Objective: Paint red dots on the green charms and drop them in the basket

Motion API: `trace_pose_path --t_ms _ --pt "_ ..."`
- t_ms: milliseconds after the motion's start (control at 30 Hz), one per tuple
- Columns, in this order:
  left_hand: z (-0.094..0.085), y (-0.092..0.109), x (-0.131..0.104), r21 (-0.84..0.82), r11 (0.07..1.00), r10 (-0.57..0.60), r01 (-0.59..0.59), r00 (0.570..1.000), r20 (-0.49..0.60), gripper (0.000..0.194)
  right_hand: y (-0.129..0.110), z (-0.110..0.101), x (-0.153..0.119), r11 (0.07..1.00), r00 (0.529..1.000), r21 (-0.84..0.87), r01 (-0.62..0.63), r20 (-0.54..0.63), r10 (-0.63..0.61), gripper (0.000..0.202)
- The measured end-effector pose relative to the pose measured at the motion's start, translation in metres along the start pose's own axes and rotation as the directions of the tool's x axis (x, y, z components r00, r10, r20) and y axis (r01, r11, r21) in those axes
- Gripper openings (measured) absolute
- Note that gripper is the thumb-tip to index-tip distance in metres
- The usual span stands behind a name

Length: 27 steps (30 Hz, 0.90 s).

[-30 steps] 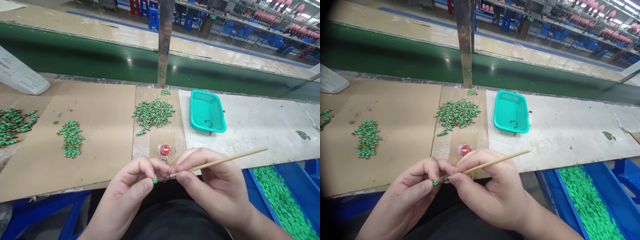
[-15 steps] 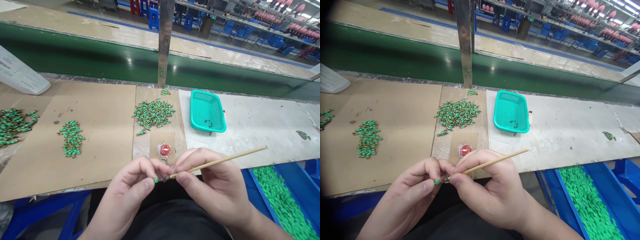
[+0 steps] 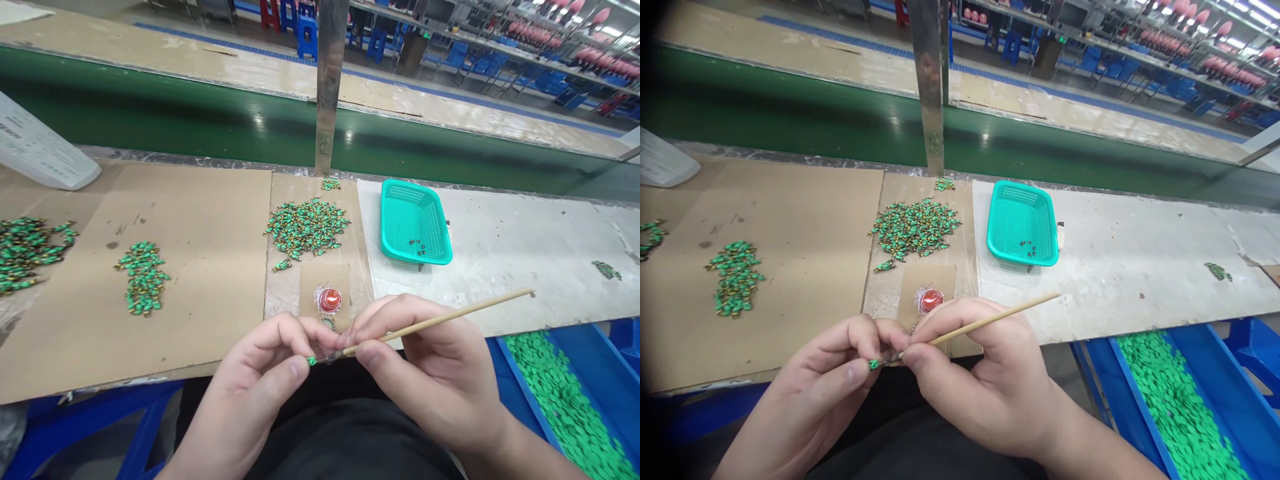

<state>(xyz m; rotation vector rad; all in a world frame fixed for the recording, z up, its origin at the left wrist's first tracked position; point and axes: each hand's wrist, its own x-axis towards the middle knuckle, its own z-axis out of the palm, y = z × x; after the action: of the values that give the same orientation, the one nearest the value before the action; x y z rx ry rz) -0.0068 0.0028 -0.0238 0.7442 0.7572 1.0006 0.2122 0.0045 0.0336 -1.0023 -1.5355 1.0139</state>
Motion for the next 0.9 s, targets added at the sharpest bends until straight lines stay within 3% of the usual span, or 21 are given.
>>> trace_pose_path --t_ms 333,900 --pt "-0.0007 -0.0002 0.0003 -0.003 1.0 -0.021 0.021 1.0 0.023 0.022 0.0003 -0.0009 0.0006 1.0 0.999 -0.032 -0.001 0.045 0.002 0.009" --pt "-0.0007 -0.0034 0.0021 -0.097 0.995 0.025 -0.017 0.997 0.075 0.018 0.0015 0.0016 -0.0014 0.995 0.999 0.098 -0.032 0.005 0.031 0.01"
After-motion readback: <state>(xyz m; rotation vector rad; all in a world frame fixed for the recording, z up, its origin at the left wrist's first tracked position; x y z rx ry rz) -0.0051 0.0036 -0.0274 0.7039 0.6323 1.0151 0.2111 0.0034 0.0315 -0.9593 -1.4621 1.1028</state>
